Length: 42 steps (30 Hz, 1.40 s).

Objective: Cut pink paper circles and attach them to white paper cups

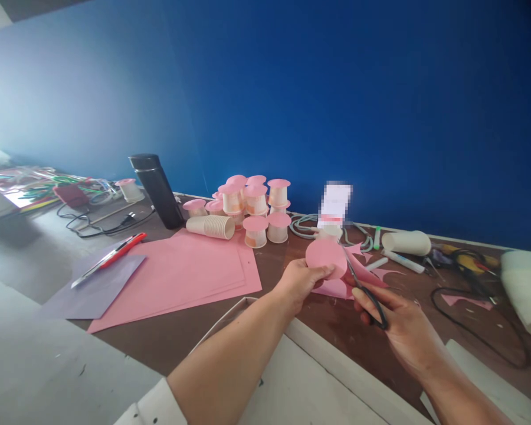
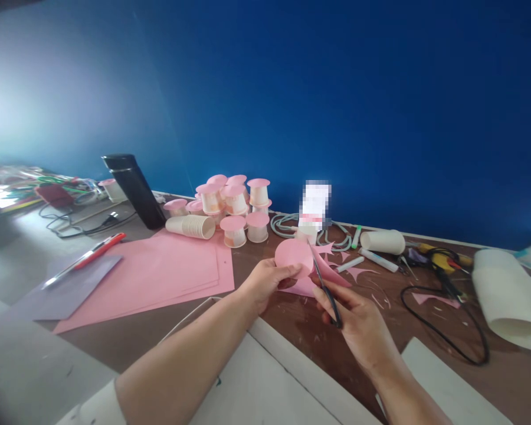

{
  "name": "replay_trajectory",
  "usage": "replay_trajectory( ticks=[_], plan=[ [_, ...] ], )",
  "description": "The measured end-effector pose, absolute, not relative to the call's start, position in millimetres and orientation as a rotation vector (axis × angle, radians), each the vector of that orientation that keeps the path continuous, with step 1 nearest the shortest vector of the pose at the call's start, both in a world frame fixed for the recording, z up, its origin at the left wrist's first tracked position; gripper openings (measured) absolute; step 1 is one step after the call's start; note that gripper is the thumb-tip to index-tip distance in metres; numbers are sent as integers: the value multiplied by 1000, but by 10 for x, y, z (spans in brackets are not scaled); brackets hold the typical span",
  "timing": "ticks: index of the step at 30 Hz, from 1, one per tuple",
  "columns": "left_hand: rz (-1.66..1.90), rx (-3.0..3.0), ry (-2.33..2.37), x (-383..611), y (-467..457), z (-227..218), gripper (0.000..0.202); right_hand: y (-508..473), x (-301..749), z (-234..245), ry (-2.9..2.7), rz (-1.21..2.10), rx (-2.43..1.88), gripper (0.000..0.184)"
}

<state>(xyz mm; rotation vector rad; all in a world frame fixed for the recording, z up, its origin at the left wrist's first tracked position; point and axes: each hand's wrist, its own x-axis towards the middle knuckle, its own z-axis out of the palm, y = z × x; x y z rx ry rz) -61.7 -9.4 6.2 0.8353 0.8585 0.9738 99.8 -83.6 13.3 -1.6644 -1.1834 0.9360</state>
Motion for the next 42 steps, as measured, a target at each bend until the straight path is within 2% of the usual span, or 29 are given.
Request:
replay_trajectory(
  ticks=[21, 37, 42],
  plan=[
    [905, 893, 931, -615, -117, 70, 23, -857, 1045, 89, -1215, 947, -1672, 54],
    [880, 872, 907, -624, -117, 83, 31, -854, 974, 169, -1199, 901, -1680, 50],
    [878, 862, 933, -624, -115, 89, 27, -854, 988, 151, -1217, 894, -1711, 49]
  ],
)
